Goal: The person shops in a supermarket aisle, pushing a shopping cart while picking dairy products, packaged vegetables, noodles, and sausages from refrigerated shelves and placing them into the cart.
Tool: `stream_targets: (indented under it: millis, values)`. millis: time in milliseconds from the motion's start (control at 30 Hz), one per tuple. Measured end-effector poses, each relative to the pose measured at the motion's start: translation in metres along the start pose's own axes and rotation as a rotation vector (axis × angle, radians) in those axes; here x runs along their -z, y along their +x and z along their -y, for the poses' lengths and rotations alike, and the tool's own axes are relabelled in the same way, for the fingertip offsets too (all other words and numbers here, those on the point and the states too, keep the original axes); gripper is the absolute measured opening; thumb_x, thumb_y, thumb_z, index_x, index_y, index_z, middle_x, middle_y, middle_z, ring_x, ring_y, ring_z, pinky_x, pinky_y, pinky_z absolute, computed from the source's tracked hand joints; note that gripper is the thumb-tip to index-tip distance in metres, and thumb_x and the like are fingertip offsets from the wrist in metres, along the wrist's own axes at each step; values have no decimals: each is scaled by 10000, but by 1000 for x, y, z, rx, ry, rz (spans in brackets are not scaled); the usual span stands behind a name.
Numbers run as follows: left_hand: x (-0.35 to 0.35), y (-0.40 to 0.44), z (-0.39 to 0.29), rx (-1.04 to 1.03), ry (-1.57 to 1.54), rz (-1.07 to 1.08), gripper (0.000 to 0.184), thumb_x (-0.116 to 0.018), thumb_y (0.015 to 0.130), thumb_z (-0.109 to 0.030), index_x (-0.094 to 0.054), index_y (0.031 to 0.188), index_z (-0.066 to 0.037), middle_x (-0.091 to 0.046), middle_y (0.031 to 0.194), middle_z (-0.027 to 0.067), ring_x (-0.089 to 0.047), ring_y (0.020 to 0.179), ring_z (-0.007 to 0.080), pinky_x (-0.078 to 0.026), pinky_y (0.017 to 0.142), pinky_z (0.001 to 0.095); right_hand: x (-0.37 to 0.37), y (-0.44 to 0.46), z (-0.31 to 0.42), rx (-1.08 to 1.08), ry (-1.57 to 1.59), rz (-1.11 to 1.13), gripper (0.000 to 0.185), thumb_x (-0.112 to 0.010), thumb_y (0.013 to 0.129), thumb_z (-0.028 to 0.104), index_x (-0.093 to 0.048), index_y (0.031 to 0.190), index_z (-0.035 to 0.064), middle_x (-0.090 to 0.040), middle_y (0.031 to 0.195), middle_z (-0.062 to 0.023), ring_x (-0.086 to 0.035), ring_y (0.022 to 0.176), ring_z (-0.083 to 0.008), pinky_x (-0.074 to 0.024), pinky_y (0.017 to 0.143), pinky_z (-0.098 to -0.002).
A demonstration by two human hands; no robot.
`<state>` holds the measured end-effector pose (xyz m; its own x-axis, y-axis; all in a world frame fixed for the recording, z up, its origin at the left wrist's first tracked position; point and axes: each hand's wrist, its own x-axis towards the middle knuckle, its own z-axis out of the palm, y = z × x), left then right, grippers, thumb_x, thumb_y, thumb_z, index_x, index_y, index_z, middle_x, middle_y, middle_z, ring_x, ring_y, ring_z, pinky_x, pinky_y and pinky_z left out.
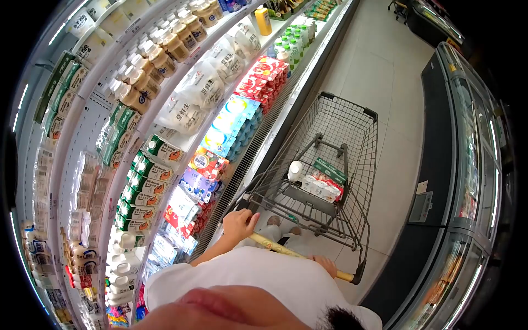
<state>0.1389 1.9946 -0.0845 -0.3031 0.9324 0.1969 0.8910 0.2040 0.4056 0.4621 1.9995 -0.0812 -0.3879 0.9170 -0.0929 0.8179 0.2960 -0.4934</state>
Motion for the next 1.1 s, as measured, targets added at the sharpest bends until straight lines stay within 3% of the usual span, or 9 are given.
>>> stream_targets:
  millis: [100,167,267,367,633,1100]
  values:
    - [-7,26,-12,-46,-6,-62,383,-652,855,-369,-590,577,-112,-554,556,35,-550,475,269,-421,461,379,-20,22,-13,76,-141,-289,182,-657,877,172,-606,731,76,-603,656,-50,-576,571,-220,-434,543,-346]
    - [-15,47,-15,-74,1,-71,380,-642,861,-369,-609,586,-110,-566,559,38,-564,486,265,-429,467,377,-22,49,-20,138,-129,-523,324,-628,882,194,-508,596,102,-520,564,-50,-505,493,-268,-372,488,-383]
    - [-21,87,-25,-53,13,-34,394,-610,880,-377,-623,592,-109,-600,581,56,-596,524,282,-452,492,398,-12,87,-28,169,-168,-604,309,-629,884,189,-523,607,101,-531,570,-52,-519,504,-259,-384,498,-381]
    - [-35,132,-35,-70,-39,-130,436,-588,887,-380,-577,561,-91,-568,542,101,-569,498,319,-420,472,426,-4,134,-41,179,-143,-683,326,-625,886,189,-507,596,100,-520,555,-55,-516,501,-264,-374,492,-384]
    - [-81,267,-49,-63,-1,-98,412,-526,908,-423,-702,702,-112,-635,630,126,-626,593,336,-474,535,447,18,268,-82,173,-193,-786,319,-607,899,199,-529,609,92,-524,546,-64,-516,497,-277,-373,509,-395]
    - [-159,493,-94,-129,-21,-111,442,-520,891,-387,-687,614,-85,-637,580,121,-631,537,309,-479,525,429,81,485,-150,89,-286,-826,315,-569,906,206,-624,629,68,-611,584,-94,-565,507,-293,-410,515,-403]
